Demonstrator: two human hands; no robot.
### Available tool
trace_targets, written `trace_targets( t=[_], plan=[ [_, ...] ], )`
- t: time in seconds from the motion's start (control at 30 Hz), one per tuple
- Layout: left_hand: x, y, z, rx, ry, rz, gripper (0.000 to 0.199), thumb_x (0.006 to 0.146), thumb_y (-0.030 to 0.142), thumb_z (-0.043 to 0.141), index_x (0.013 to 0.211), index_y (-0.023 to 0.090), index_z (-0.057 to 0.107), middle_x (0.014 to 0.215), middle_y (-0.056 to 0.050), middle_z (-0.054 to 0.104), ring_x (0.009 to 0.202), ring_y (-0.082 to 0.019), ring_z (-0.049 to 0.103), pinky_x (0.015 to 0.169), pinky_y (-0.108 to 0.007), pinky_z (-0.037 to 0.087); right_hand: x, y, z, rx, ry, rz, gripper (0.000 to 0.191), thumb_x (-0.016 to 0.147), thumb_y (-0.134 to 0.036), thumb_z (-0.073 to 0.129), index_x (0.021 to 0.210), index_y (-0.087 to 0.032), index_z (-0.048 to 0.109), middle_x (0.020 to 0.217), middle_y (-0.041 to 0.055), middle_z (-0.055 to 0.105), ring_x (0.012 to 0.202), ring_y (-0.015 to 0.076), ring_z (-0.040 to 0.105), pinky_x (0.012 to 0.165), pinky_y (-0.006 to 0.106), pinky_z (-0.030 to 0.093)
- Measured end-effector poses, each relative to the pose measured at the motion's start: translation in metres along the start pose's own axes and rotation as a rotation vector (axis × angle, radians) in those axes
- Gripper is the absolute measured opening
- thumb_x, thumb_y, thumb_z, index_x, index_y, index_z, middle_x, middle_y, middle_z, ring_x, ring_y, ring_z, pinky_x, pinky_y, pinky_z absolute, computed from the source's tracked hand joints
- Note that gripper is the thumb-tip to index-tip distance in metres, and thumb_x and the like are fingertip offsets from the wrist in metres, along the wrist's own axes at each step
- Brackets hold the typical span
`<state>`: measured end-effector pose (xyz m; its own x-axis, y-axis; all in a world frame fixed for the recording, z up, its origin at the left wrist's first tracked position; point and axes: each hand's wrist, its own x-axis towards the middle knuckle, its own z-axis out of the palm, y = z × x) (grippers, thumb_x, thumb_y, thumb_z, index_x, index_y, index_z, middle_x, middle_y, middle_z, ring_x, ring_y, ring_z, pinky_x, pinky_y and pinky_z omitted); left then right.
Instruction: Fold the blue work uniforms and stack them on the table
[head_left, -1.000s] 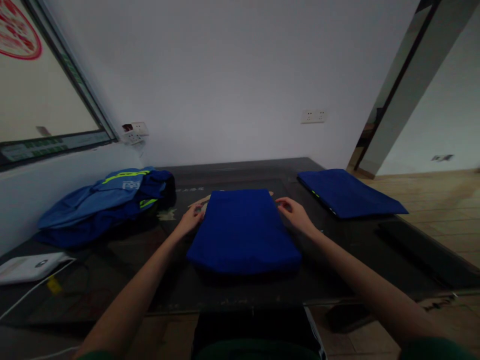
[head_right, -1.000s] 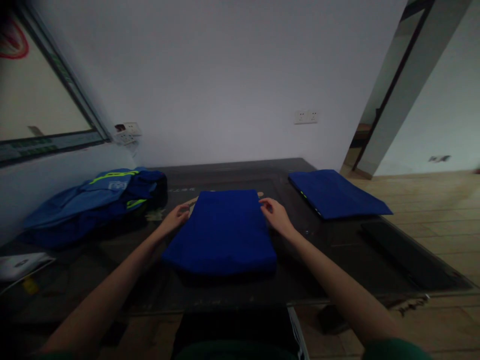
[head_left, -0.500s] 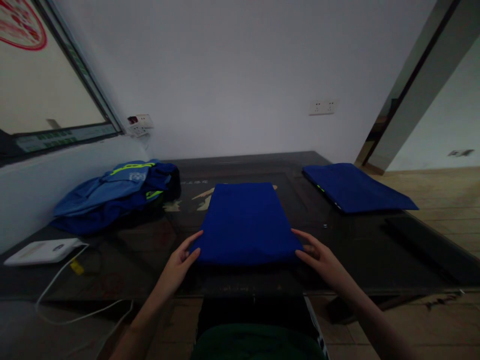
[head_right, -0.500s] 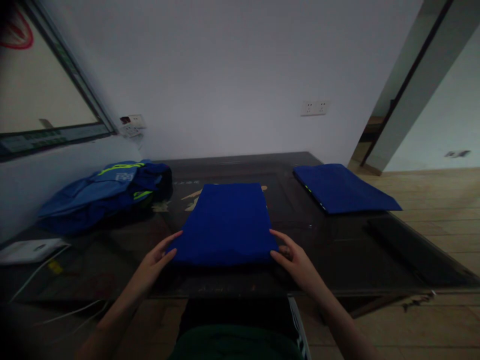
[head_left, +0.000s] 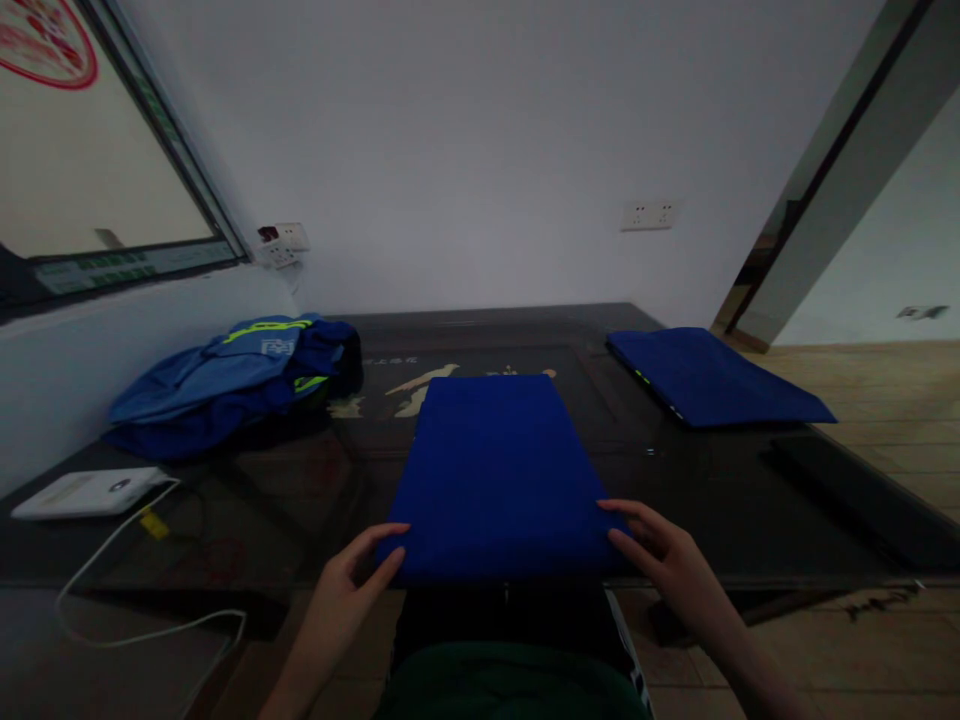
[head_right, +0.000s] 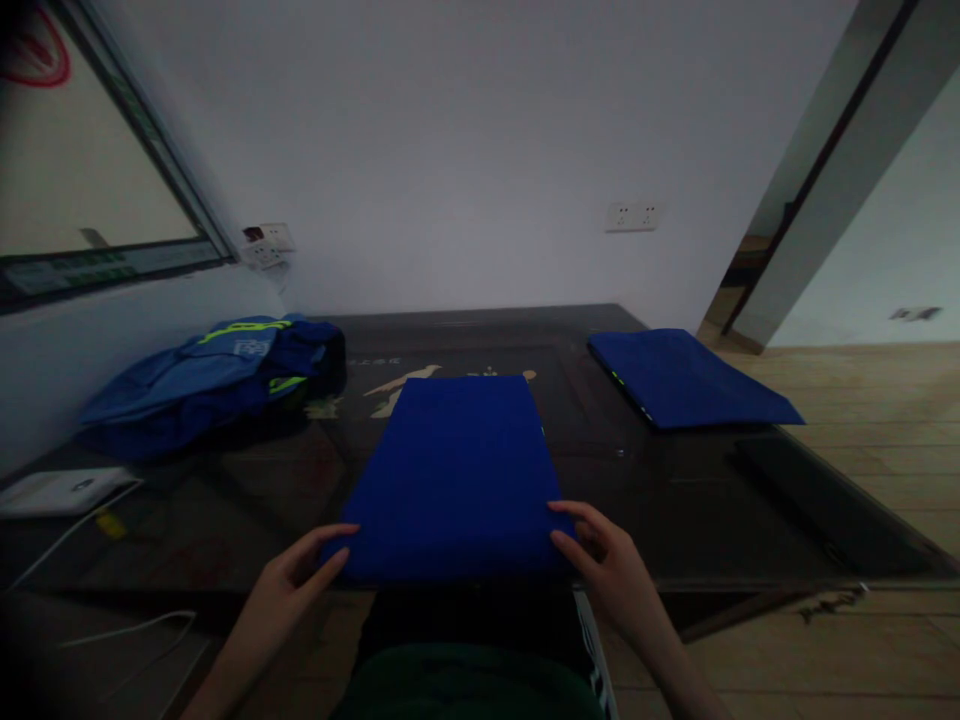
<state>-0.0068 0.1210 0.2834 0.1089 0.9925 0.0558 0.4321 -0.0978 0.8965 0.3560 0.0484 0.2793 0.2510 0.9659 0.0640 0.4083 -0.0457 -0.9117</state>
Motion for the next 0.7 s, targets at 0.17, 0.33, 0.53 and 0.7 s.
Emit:
trace_targets(
  t=[0.17,0.33,0.53,0.7],
  plan=[
    [-0.013,-0.010,0.006,0.054,-0.012,-0.003,0.038,0.079,0.053,0.058,0.099,0.022,0.070,0.102,-0.006,0.071,0.092,-0.025,0.067,0.081,-0.035,0.055,-0.014,0.001,0.003,0.009,0.119,0.015,0.041,0.076,-0.053,0.059,0.100,-0.021,0.069,0.053,-0.0043,0.042,0.050,0.0131,0.043,0.047,0.024,0.036],
    [-0.012,-0.013,0.010,0.222,0.034,0.123,0.031,0.084,0.046,0.054,0.101,0.025,0.070,0.100,-0.006,0.068,0.091,-0.023,0.065,0.078,-0.034,0.055,-0.015,0.013,0.013,-0.120,0.200,-0.013,0.041,0.076,-0.050,0.060,0.101,-0.019,0.068,0.054,-0.0061,0.037,0.048,0.0117,0.040,0.048,0.023,0.035],
    [-0.013,-0.013,0.011,0.365,0.038,0.235,0.031,0.090,0.035,0.044,0.107,0.026,0.068,0.104,-0.007,0.060,0.090,-0.021,0.063,0.079,-0.036,0.054,-0.017,0.025,0.012,-0.410,0.193,-0.100,0.035,0.082,-0.048,0.054,0.099,-0.022,0.070,0.060,-0.0014,0.048,0.052,0.0152,0.050,0.052,0.028,0.043],
    [-0.016,0.007,0.031,0.653,0.240,0.388,0.034,0.089,0.022,0.041,0.110,0.027,0.067,0.122,-0.010,0.058,0.108,-0.029,0.057,0.090,-0.052,0.046,-0.025,-0.007,0.025,-0.607,0.384,-0.321,0.033,0.091,-0.041,0.045,0.111,-0.027,0.067,0.089,0.0096,0.063,0.084,0.0255,0.060,0.072,0.039,0.052]
  ],
)
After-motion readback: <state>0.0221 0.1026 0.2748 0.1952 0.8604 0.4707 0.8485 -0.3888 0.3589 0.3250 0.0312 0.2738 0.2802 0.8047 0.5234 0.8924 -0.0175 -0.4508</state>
